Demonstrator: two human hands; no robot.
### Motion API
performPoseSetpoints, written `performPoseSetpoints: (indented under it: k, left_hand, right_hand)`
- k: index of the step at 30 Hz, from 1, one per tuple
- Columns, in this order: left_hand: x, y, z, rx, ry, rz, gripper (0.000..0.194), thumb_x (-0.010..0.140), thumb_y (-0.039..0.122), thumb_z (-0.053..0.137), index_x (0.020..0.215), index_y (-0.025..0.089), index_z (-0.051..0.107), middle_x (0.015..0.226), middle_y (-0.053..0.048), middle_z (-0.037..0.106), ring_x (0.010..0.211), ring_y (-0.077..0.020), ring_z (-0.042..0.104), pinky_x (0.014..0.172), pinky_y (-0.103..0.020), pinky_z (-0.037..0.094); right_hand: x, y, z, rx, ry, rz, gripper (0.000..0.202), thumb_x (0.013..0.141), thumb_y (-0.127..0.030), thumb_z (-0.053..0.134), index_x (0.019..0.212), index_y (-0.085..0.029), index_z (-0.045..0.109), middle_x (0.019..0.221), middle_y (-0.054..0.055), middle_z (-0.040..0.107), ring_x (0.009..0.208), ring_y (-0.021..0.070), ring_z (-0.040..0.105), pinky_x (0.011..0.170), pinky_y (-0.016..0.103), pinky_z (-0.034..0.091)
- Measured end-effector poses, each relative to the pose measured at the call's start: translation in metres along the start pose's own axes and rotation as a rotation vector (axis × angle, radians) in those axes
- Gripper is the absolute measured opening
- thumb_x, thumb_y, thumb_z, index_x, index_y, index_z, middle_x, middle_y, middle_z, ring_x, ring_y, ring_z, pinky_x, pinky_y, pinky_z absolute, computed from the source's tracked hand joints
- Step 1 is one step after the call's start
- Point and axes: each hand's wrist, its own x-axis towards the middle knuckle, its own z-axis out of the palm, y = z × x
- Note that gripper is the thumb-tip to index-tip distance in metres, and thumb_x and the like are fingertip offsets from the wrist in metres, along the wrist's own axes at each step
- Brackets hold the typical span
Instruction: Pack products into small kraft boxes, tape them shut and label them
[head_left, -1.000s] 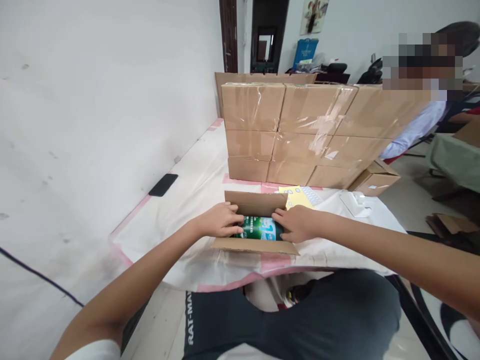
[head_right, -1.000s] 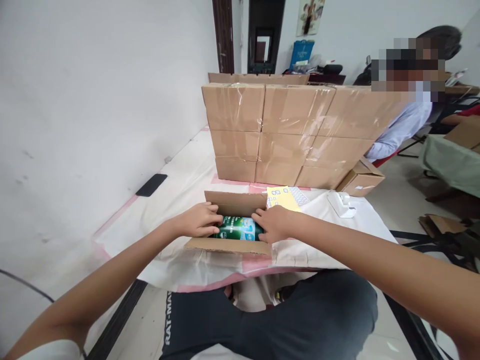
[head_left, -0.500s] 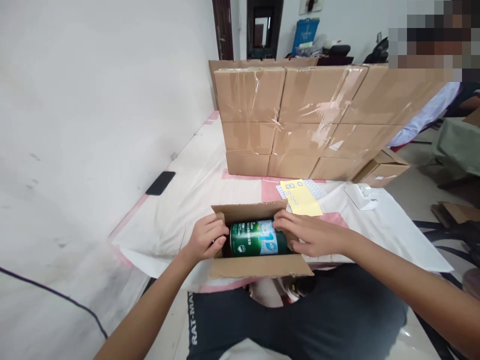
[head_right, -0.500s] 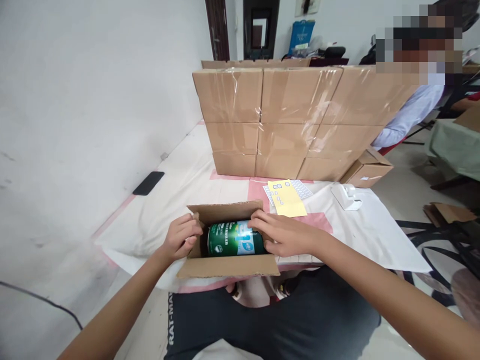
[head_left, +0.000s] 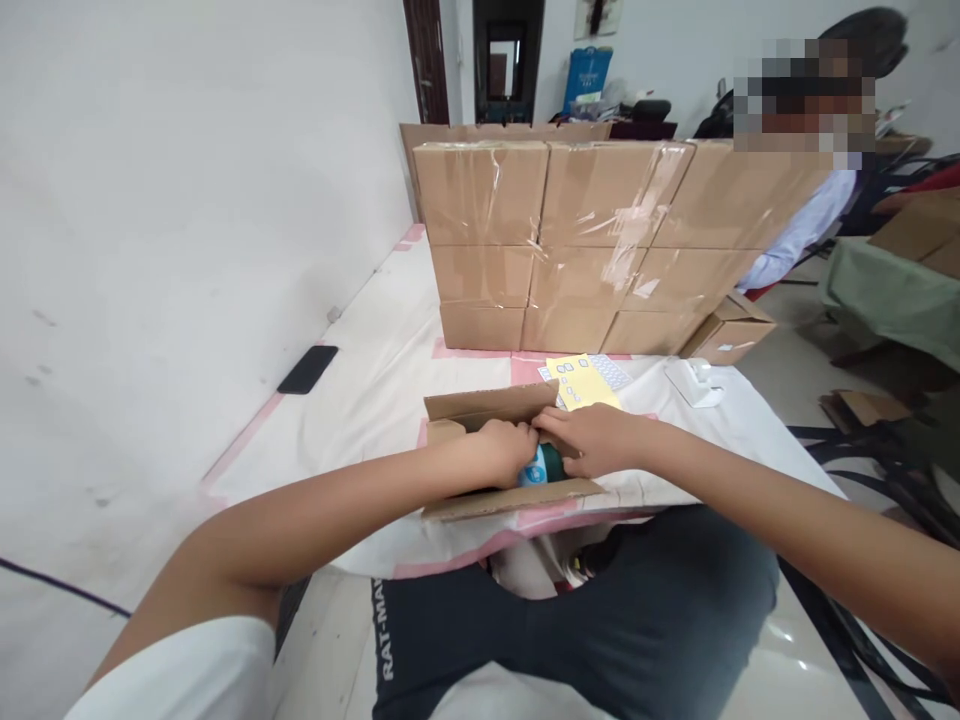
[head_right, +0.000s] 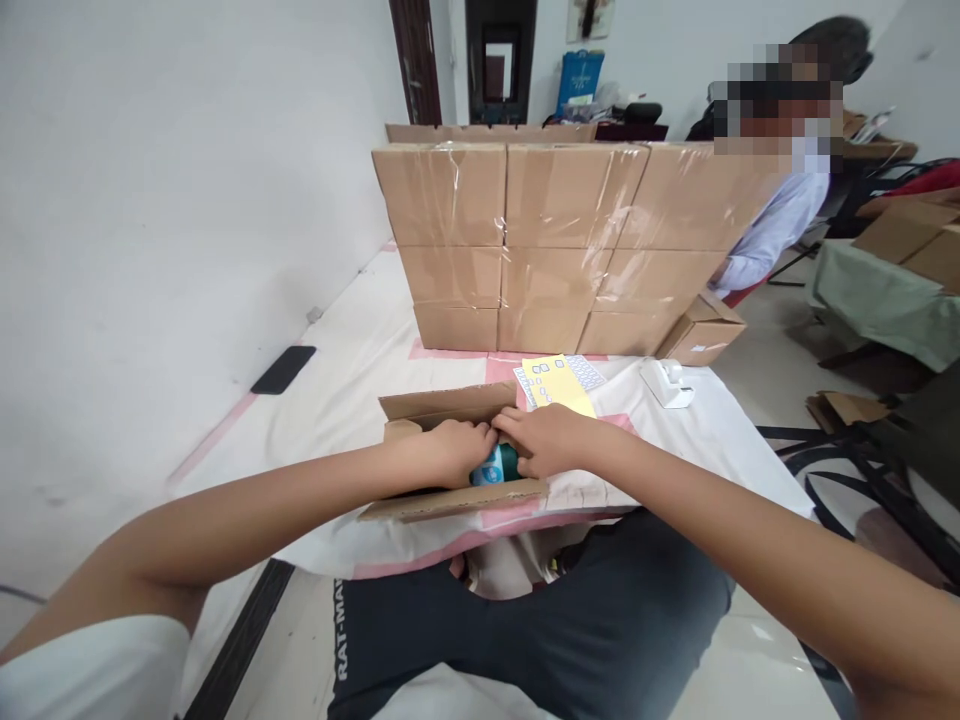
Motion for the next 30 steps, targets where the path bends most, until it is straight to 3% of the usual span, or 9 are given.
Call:
performPoseSetpoints:
  k: [6, 10, 15, 18, 23, 26, 30]
  left_hand:
    - [-0.026, -0.009, -0.005, 0.038, -0.044, -0.049, 0.064, 0.073, 0.012, 0.073, 0.135, 0.01, 0.057, 0.119, -0.024, 0.071, 0.097, -0.0367, 0.074, 0.078, -0.045, 0.059]
    - [-0.049, -0.022, -0.012, 0.043, 0.002, -0.001, 0.056, 0.077, 0.019, 0.073, 0.131, 0.013, 0.058, 0.115, -0.019, 0.072, 0.096, -0.0357, 0.073, 0.077, -0.044, 0.058]
    - [-0.059, -0.021, 0.004, 0.103, 0.067, -0.031, 0.072, 0.068, 0.022, 0.083, 0.133, 0.01, 0.055, 0.119, -0.023, 0.069, 0.101, -0.0396, 0.07, 0.077, -0.046, 0.057]
    - [-0.055, -0.017, 0.014, 0.106, 0.052, -0.083, 0.071, 0.072, 0.025, 0.08, 0.136, 0.009, 0.052, 0.122, -0.026, 0.068, 0.1, -0.0394, 0.07, 0.078, -0.048, 0.057]
    - [-0.059, -0.028, 0.008, 0.081, 0.003, -0.019, 0.083, 0.07, 0.029, 0.082, 0.144, 0.012, 0.047, 0.134, -0.022, 0.064, 0.112, -0.0378, 0.066, 0.088, -0.046, 0.055]
    - [-0.066, -0.046, 0.008, 0.013, 0.027, 0.035, 0.087, 0.075, 0.034, 0.078, 0.151, 0.017, 0.041, 0.144, -0.018, 0.059, 0.124, -0.036, 0.061, 0.1, -0.046, 0.05]
    - [-0.074, -0.073, 0.021, -0.135, 0.087, 0.117, 0.092, 0.077, 0.045, 0.078, 0.157, 0.025, 0.036, 0.154, -0.013, 0.052, 0.137, -0.0352, 0.052, 0.113, -0.05, 0.042]
  right_hand:
    - [0.001, -0.013, 0.001, 0.045, -0.009, -0.02, 0.056, 0.083, -0.035, 0.06, 0.136, -0.021, 0.052, 0.13, 0.011, 0.062, 0.08, 0.0226, 0.068, 0.06, 0.031, 0.039]
    - [0.004, -0.018, 0.0, 0.087, -0.008, -0.01, 0.054, 0.085, -0.036, 0.06, 0.136, -0.02, 0.052, 0.128, 0.011, 0.062, 0.087, 0.0241, 0.068, 0.06, 0.031, 0.04]
    - [0.006, -0.032, 0.002, 0.0, 0.043, -0.051, 0.051, 0.087, -0.037, 0.059, 0.134, -0.018, 0.053, 0.125, 0.013, 0.06, 0.09, 0.0256, 0.066, 0.063, 0.032, 0.042]
    - [0.008, -0.039, 0.001, -0.042, 0.109, -0.059, 0.044, 0.086, -0.035, 0.06, 0.126, -0.016, 0.055, 0.122, 0.014, 0.057, 0.082, 0.0232, 0.063, 0.059, 0.031, 0.037]
    - [0.006, -0.029, -0.005, 0.191, 0.083, -0.107, 0.025, 0.08, -0.028, 0.064, 0.099, -0.02, 0.05, 0.104, 0.006, 0.055, 0.066, 0.014, 0.051, 0.055, 0.027, 0.029]
    - [0.003, -0.023, -0.005, 0.386, 0.073, -0.114, 0.029, 0.079, -0.028, 0.067, 0.098, -0.022, 0.045, 0.094, 0.001, 0.054, 0.068, 0.0134, 0.051, 0.058, 0.026, 0.033]
    - [-0.001, -0.022, -0.001, 0.527, 0.12, -0.12, 0.035, 0.08, -0.031, 0.07, 0.102, -0.022, 0.044, 0.094, 0.0, 0.054, 0.074, 0.014, 0.052, 0.064, 0.026, 0.039]
